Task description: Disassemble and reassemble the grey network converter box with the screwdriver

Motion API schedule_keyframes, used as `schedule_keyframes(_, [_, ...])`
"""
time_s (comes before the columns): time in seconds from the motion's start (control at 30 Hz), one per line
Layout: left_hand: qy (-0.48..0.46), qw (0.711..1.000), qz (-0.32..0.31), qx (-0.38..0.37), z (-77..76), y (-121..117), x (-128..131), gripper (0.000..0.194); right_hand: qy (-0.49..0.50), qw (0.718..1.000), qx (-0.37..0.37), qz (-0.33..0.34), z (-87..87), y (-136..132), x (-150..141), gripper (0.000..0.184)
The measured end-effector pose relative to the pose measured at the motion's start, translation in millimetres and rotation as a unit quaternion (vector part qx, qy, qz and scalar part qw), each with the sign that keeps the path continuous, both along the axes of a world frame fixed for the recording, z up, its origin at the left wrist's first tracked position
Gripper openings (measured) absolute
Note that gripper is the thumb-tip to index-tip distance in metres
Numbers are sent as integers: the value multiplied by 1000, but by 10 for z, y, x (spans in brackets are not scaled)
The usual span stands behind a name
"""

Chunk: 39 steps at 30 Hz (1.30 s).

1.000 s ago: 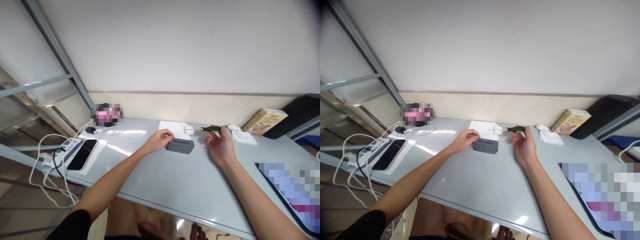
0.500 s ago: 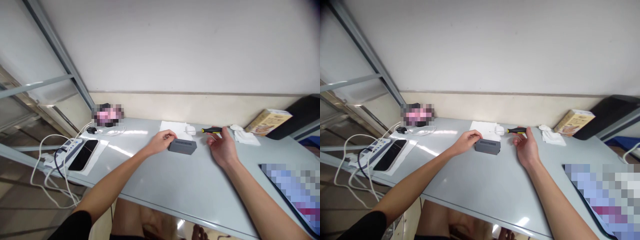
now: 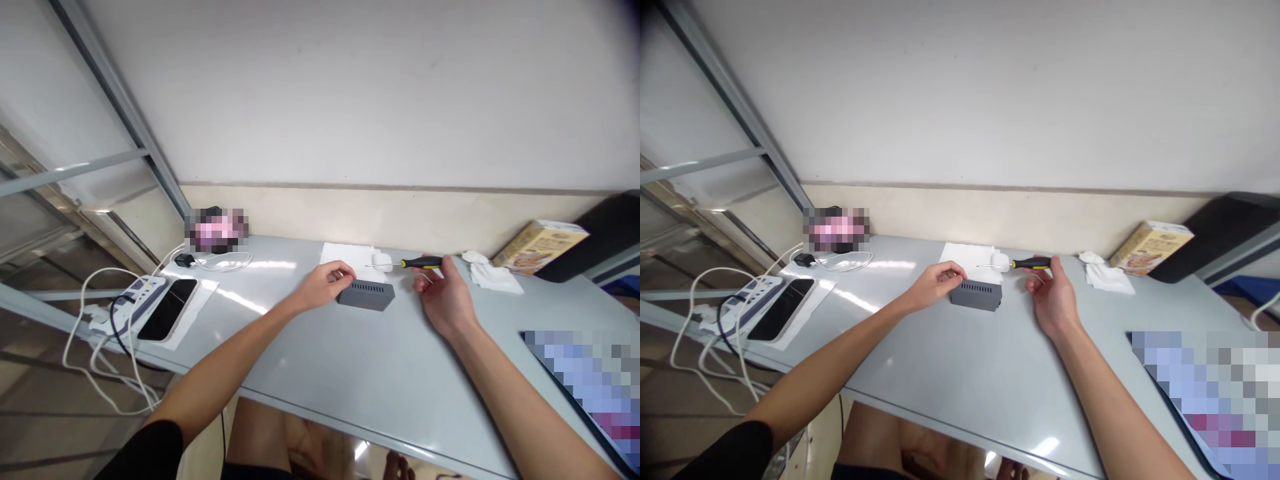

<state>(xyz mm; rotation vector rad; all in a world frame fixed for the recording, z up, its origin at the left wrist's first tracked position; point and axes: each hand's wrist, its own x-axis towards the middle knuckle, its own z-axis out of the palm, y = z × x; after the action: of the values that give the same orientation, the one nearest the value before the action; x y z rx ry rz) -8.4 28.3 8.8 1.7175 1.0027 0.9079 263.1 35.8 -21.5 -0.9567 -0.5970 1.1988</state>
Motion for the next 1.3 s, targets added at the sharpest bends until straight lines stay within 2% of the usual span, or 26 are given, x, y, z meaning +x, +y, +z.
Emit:
schedule_keyframes(0.27, [-7,1000,23,-3,4,10,24,14,11,1000,-6,-4,31,-13,-13,41])
schedule_keyframes(0.63, [-29,999,13,-10,-14,41,19,22,41,999,-22,-12,102,-39,-35,36])
schedule_keyframes(0.97, [-10,1000,-10,-28,26,4,-5,14,43,999,-17,-15,109,-41,-33,35])
schedule_keyframes(1.3, [-3,1000,-23,-3,50,-5,-27,13,45,999,-18,-12,119,-48,-31,34])
